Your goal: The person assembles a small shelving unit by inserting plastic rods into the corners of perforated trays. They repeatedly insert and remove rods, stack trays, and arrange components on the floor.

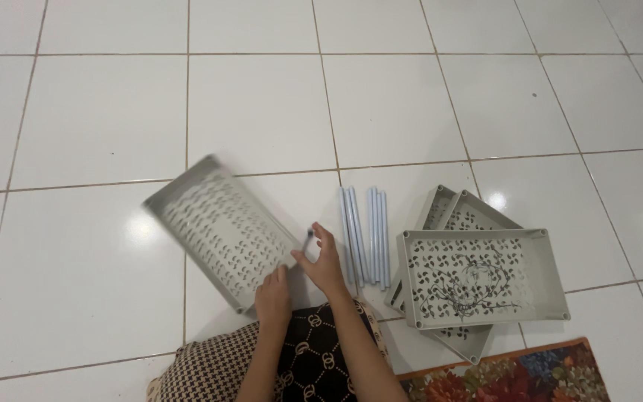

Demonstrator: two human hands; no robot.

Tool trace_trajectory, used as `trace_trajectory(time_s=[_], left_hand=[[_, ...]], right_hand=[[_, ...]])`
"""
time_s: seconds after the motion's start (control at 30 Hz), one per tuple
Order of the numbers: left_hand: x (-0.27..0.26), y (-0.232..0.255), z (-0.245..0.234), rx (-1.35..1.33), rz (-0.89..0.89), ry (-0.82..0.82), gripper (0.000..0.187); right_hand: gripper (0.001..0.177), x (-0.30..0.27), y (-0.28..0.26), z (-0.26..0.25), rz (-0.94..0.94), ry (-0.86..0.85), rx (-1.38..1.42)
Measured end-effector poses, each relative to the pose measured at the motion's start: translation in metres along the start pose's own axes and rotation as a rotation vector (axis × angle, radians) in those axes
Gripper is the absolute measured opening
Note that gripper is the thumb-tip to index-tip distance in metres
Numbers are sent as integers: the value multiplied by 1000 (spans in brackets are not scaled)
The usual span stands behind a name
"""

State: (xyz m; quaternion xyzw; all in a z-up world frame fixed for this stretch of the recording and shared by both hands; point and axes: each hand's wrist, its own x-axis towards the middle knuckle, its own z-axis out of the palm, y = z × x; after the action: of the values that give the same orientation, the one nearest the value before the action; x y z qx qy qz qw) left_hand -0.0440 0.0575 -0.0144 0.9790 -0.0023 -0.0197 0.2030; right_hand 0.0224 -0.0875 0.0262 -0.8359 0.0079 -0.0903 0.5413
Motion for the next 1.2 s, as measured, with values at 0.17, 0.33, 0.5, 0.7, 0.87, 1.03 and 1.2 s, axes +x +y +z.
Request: trace_trajectory(time_s=[0.17, 0.33, 0.5, 0.7, 0.87, 1.03, 1.2], left_hand=[[-23, -14, -3, 60, 116, 113, 36], [-21, -5, 9, -65, 258, 246, 29], [-27, 5, 8, -163, 176, 215, 25], [-25, 7, -3, -158, 125, 196, 10], [-31, 10, -1, -125, 33, 23, 14], [-19, 3, 3, 61, 128, 148, 56], [-6, -1, 6, 75, -13, -3, 58]], right_hand=[[32, -37, -5, 20, 275, -206, 210], [45, -58, -14, 34, 239, -170, 344], [47, -65, -21, 41, 192, -76, 437], [46, -61, 1, 38, 246, -246, 398], [38, -61, 11, 26, -130, -367, 401], [47, -50, -22, 4, -99, -494, 733], [55, 3, -62, -35, 75, -229, 569]])
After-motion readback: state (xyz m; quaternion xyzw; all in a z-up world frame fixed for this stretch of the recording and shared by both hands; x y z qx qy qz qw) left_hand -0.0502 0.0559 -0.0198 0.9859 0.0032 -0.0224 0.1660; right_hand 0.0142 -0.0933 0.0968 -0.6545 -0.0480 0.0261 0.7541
